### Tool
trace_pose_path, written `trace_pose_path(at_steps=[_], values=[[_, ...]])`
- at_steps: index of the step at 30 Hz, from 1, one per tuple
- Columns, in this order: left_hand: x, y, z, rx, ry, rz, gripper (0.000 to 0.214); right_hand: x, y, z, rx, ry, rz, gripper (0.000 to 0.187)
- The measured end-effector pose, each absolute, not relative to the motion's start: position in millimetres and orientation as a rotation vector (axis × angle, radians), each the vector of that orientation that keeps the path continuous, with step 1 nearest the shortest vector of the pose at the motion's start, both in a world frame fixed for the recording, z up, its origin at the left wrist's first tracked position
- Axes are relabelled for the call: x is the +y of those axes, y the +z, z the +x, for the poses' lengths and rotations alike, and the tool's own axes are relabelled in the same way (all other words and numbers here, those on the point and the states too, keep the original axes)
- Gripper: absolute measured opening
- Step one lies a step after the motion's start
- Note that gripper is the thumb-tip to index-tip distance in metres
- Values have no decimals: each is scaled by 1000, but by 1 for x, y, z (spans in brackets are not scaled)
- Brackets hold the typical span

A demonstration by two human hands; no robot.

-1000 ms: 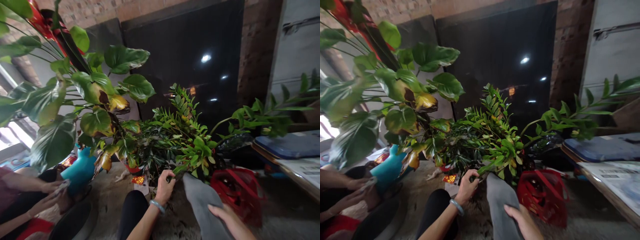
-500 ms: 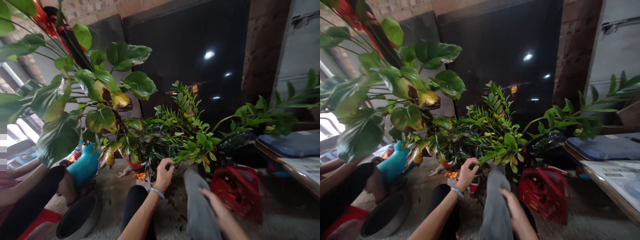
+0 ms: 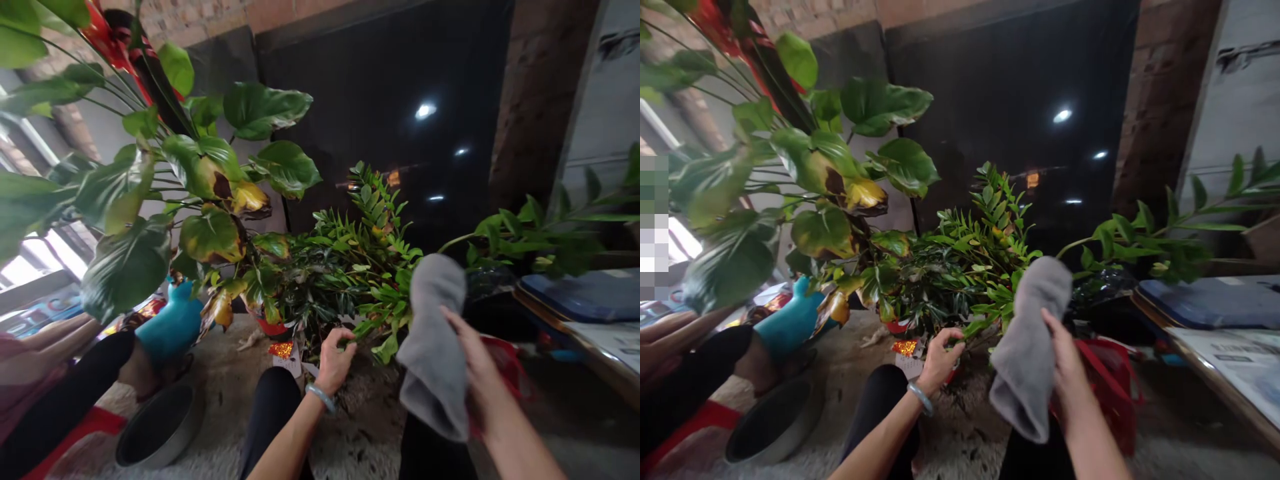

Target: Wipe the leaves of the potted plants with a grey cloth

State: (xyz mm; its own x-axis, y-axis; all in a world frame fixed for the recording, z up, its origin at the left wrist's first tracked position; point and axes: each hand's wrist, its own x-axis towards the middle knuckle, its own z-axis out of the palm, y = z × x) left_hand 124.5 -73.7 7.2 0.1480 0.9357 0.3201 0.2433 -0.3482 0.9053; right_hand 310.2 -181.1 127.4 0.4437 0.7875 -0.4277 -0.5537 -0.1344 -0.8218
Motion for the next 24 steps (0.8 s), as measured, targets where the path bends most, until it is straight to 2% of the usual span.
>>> trace_pose_path(at_steps=[1, 4, 8, 11, 13, 17, 21, 24], values=[[-75, 6, 123, 1150, 1219, 1698, 14, -182, 119, 294, -171, 1311, -1305, 23], [-77, -1, 120, 1137, 1177, 1585, 7, -204, 91, 261, -376, 1410, -1371, 33], [-78, -14, 120, 1098, 1172, 1462, 7, -232, 96, 287, -506, 1202, -1403, 40], [-78, -20, 123, 1130, 1134, 1500, 11, -213, 129, 327, -318, 865, -1439, 44], [-78, -22, 125, 1154, 1113, 1511, 13, -185, 143, 340, -229, 770, -1309, 42], [-78, -17, 123, 1155, 1122, 1516, 14, -151, 123, 316, -213, 1051, -1244, 24], [-80, -12, 106, 1180, 1114, 1542, 14, -180, 66, 275, -525, 1337, -1369, 36], [-84, -14, 82, 1221, 1091, 1574, 10, -211, 36, 265, -590, 1347, -1429, 39]])
